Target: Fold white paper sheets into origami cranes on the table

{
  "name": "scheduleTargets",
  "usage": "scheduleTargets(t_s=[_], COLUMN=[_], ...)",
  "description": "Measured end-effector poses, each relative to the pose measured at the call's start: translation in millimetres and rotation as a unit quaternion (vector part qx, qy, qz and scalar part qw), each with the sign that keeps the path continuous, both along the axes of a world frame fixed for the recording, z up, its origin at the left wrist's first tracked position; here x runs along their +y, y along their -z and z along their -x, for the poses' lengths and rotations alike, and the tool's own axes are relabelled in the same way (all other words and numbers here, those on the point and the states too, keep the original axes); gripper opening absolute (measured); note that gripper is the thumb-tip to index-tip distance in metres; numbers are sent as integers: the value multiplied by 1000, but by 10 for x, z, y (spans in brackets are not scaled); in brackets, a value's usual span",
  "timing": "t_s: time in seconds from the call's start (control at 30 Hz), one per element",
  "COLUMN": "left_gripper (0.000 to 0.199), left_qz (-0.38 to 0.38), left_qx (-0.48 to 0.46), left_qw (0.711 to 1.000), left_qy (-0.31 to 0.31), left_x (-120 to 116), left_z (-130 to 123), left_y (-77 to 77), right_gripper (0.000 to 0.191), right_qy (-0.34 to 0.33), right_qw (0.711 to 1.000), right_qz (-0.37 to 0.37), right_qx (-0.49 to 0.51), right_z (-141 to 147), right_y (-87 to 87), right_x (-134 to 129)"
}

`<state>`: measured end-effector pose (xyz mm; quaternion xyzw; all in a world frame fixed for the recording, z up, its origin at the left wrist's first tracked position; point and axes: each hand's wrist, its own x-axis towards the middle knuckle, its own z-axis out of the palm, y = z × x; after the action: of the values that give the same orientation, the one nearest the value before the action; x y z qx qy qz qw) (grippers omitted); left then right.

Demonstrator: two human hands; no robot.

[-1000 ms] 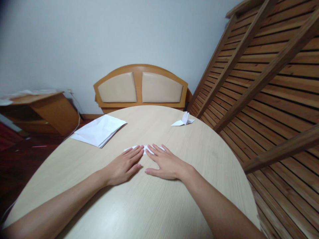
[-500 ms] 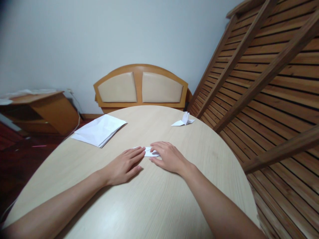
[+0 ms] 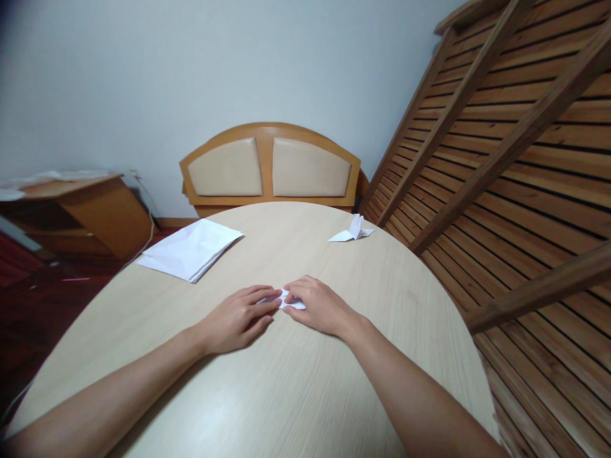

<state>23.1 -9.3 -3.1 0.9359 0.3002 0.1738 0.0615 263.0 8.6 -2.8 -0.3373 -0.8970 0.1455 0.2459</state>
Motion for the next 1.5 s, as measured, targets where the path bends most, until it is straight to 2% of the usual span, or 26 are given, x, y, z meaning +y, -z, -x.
scheduleTargets(t_s=[0.23, 0.43, 0.63, 0.93, 1.2, 1.5], left_gripper=[28, 24, 21, 20, 18, 15], left_qz=[-9, -16, -15, -15, -28, -32], left_qx=[-18, -28, -35, -39, -49, -49], left_qw=[1000, 999, 999, 999, 998, 997], left_qy=[-8, -7, -8, -24, -32, -41], left_x=[30, 59, 68, 58, 65, 65], left_z=[6, 16, 17, 27, 26, 17], left_y=[27, 46, 59, 67, 75, 79], right_gripper=[7, 23, 14, 14, 13, 14], right_qy=[-20, -11, -25, -19, -29, -34], right_qw=[1000, 999, 999, 998, 997, 997], right_qz=[16, 28, 18, 38, 3, 5], right_qx=[17, 19, 20, 56, 69, 71], right_z=[17, 18, 21, 40, 49, 78], right_y=[7, -12, 7, 23, 42, 17], right_x=[-6, -18, -4, 8, 10, -24])
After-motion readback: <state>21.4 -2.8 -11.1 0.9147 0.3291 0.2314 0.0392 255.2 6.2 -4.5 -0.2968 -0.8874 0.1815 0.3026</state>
